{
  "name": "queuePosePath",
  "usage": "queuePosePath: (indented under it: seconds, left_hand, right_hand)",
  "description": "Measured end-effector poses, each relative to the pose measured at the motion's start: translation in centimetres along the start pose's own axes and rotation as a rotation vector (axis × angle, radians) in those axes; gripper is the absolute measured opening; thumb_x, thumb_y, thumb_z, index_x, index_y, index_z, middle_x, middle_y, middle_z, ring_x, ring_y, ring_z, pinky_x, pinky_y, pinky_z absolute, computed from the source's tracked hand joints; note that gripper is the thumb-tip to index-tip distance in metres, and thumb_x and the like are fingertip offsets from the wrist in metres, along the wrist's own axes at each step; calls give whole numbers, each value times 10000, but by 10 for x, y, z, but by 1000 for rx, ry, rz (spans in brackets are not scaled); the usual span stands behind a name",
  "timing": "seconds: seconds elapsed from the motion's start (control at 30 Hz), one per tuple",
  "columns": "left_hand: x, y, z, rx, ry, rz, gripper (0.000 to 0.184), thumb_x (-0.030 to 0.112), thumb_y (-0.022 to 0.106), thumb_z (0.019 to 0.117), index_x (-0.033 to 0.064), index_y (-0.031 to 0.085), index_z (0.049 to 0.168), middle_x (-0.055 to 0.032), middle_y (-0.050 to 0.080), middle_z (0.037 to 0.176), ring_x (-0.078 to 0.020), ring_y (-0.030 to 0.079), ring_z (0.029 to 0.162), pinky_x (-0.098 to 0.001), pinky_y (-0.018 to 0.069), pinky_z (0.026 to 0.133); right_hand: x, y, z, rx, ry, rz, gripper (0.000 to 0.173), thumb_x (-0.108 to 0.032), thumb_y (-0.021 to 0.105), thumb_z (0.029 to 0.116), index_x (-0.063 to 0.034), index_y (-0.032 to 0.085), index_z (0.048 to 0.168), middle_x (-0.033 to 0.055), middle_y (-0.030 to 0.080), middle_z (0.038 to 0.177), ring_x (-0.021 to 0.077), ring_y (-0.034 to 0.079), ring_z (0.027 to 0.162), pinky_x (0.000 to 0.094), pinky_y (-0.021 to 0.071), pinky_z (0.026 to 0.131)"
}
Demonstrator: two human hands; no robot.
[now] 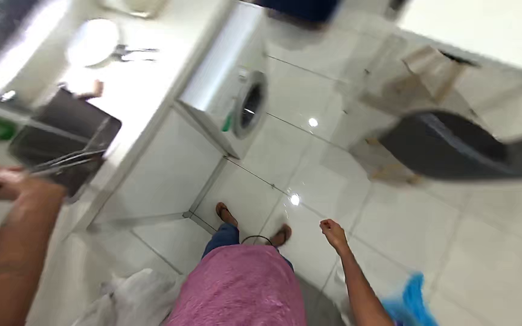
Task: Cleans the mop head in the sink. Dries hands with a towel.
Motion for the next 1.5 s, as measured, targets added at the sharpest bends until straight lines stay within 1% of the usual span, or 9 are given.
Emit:
queuePosePath:
  seconds: [0.17,0.37,0.57,0.7,0.93,1.1,1.3,1.4,1.5]
  left_hand:
    - [-61,1,214,27,99,-459,545,490,502,1058,79,469,1413,-59,638,1177,-141,594,1087,-381,486,934]
    - [-22,-23,312,-19,273,-517,338,412,455,1096,90,541,1038,13,652,820,-117,646,855,-343,528,841]
    - [21,-19,399,-160,600,-713,298,223,433,1109,130,513,837,13,647,649,-190,716,692,-424,626,812]
    - [49,-4,438,-217,632,-748,288,225,444,1108,136,503,840,22,610,636,-173,682,654,-400,620,767]
    - [79,23,447,-65,596,-736,341,257,477,1094,177,459,762,63,463,546,-125,543,505,-354,580,613]
    - [74,3,449,151,508,-752,353,275,408,1118,184,474,783,77,449,537,-100,515,487,-314,560,579]
    - [64,-22,473,374,359,-810,422,301,364,1133,141,447,751,22,408,526,-127,465,459,-285,509,528]
    - [71,-11,486,328,330,-833,448,317,336,1137,156,429,730,29,389,517,-116,443,441,-274,498,497]
    - [85,10,500,227,333,-860,462,332,310,1140,158,430,729,36,388,514,-104,430,430,-257,486,474]
  right_hand:
    - [-259,52,22,38,-432,-27,262,-161,579,1043,6,679,1219,181,724,1138,280,724,978,477,578,918]
    - [-547,151,-28,-49,-1013,50,237,-54,517,1015,44,693,1140,132,745,1058,161,729,926,330,608,855]
    - [-752,270,-117,-274,-1429,18,205,-41,551,1014,35,703,1128,134,739,1075,186,734,920,375,625,858]
    - [-837,348,-118,-473,-1491,-94,188,-67,564,1020,12,710,1108,141,730,1053,193,704,916,369,587,837]
    - [-938,538,-44,-934,-892,37,266,-149,577,1040,8,653,1240,151,712,1158,210,696,995,401,585,841]
    - [-985,630,-55,-989,-802,-25,311,-213,521,1070,0,639,1264,157,717,1053,204,680,859,399,570,755]
    - [-992,641,-101,-1194,-247,306,321,-338,423,1102,-85,606,1028,-37,529,666,48,460,489,197,402,441]
    - [-1000,616,-133,-1303,-297,434,254,-251,385,1111,-71,565,1116,13,619,832,96,600,670,254,532,602]
    - [-1010,565,-171,-1239,-842,337,314,-121,409,1086,60,651,1168,124,706,1093,138,670,1000,320,552,908]
Point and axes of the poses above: each hand's wrist, its own z-axis towards the middle knuckle, its own y-axis out of the palm, x = y × z, the point moved 6 cm from there along z, towards the middle knuckle
